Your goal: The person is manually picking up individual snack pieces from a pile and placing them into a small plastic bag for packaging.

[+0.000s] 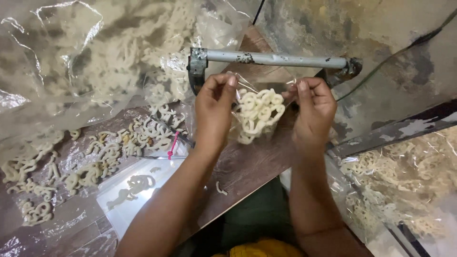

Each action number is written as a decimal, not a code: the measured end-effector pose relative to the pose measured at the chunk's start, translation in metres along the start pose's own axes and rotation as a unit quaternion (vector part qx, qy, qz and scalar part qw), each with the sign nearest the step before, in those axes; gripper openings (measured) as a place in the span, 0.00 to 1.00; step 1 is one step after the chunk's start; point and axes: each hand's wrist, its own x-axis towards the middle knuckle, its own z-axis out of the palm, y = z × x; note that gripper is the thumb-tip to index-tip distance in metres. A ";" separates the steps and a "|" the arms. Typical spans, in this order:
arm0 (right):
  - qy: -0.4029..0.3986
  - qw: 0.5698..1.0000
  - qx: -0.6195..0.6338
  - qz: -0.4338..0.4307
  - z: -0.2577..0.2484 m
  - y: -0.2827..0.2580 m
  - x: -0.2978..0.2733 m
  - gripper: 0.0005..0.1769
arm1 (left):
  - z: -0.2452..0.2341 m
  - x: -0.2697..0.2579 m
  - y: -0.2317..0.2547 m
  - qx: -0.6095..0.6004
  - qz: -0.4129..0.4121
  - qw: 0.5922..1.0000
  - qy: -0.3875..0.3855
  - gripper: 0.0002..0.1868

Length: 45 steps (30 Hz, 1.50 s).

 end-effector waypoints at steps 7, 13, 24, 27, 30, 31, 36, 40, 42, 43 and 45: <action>0.122 0.981 0.146 0.047 0.018 0.007 0.008 0.06 | 0.016 0.008 -0.015 -0.189 -0.159 0.961 0.125 0.12; 0.122 0.981 0.145 0.050 0.013 0.017 0.014 0.06 | 0.017 0.010 -0.002 -0.207 -0.162 0.956 0.129 0.14; 0.123 0.983 0.124 0.051 0.016 -0.013 -0.003 0.05 | 0.008 -0.010 0.012 -0.204 -0.186 0.954 0.119 0.19; 0.158 0.984 -0.066 -0.059 0.019 -0.029 -0.028 0.12 | 0.002 -0.035 0.002 -0.122 -0.099 0.984 0.080 0.15; 0.075 0.976 -0.055 -0.197 0.032 -0.031 -0.053 0.19 | 0.005 -0.061 -0.019 -0.068 0.036 0.997 0.031 0.02; 0.031 0.947 -0.190 -0.257 0.032 -0.030 -0.055 0.03 | 0.002 -0.066 -0.021 -0.074 0.066 0.994 0.038 0.03; 0.061 0.928 -0.294 -0.221 0.000 0.030 -0.043 0.18 | -0.024 -0.067 -0.040 -0.085 0.106 0.985 0.108 0.03; 0.060 0.927 -0.268 -0.258 0.033 -0.015 -0.074 0.15 | -0.018 -0.078 -0.038 -0.045 0.125 0.988 0.081 0.03; -0.031 0.913 -0.280 -0.295 0.028 0.007 -0.078 0.16 | -0.017 -0.086 -0.038 -0.013 0.138 0.990 0.034 0.03; 0.017 0.918 -0.282 -0.278 0.015 0.037 -0.068 0.16 | -0.021 -0.083 -0.041 -0.045 0.123 0.989 0.071 0.03; 0.065 0.921 -0.281 -0.260 0.003 0.046 -0.063 0.17 | -0.029 -0.078 -0.034 -0.076 0.109 0.985 0.108 0.04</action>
